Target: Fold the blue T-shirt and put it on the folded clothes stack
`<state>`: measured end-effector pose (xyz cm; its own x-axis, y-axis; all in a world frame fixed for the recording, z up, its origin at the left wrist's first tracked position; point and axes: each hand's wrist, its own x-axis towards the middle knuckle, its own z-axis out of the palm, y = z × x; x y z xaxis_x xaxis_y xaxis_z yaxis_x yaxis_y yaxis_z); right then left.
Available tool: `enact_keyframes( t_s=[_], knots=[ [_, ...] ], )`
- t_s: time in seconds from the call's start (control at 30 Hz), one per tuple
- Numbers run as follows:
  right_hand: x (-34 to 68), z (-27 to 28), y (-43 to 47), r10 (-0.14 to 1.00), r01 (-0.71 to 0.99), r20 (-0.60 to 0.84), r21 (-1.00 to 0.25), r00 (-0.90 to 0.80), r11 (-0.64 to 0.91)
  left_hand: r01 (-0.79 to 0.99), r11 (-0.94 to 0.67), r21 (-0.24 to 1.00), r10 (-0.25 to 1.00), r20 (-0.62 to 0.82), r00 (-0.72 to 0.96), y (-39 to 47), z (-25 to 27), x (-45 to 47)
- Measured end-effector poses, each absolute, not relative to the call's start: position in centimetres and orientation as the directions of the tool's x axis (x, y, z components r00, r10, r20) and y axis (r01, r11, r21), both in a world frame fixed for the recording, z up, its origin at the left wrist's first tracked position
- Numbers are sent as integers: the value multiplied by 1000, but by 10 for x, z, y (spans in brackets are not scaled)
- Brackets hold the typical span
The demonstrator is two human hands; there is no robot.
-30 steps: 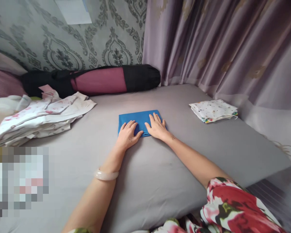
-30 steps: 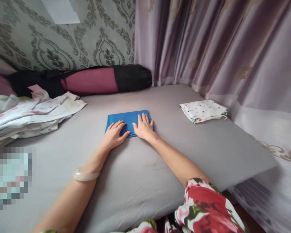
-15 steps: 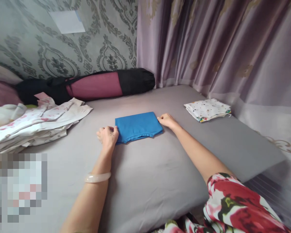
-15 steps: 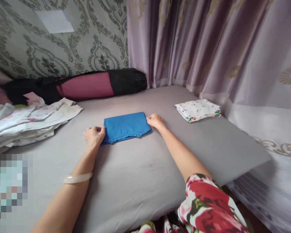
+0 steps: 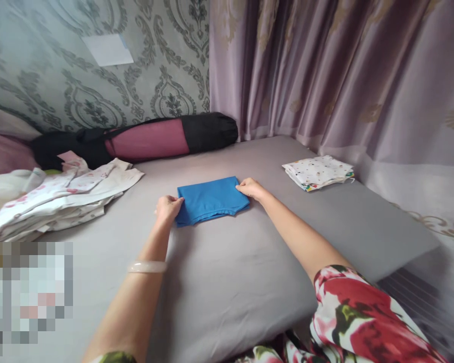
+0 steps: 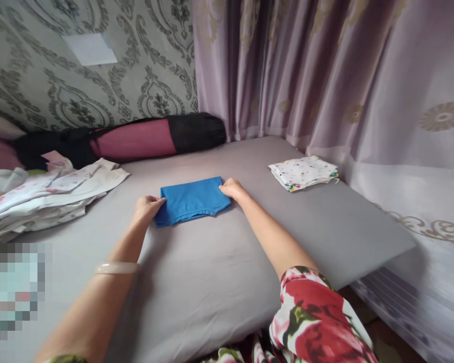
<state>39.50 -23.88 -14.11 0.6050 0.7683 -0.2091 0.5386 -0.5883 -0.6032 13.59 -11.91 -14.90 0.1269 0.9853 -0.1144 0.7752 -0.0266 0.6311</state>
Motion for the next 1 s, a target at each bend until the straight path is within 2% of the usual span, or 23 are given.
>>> enact_keyframes(
  t_s=[0.1,0.17,0.27,0.4,0.57,0.77,1.0],
  knots=[
    [395,-136,-239,756,471,-239,-659,609,-587,670,32,742,979,-158,128,-121,-139,135],
    [394,-132,-239,740,415,-278,-683,612,-601,625,106,774,971,-216,103,-122,-131,135],
    [393,-128,-240,725,340,-333,-714,603,-612,610,184,771,949,-300,93,-122,-121,134],
    [391,-123,-244,736,269,-351,-770,580,-579,634,180,752,933,-335,133,-122,-109,133],
    [400,-113,-256,749,201,-324,-833,578,-515,617,84,782,939,-269,214,-123,-93,144],
    [446,-84,-297,711,137,-286,-870,642,-474,496,-55,867,893,-180,413,-138,-72,197],
    [521,-41,-356,483,73,-197,-872,853,-485,266,-126,956,787,-67,614,-181,-64,300]
  ],
)
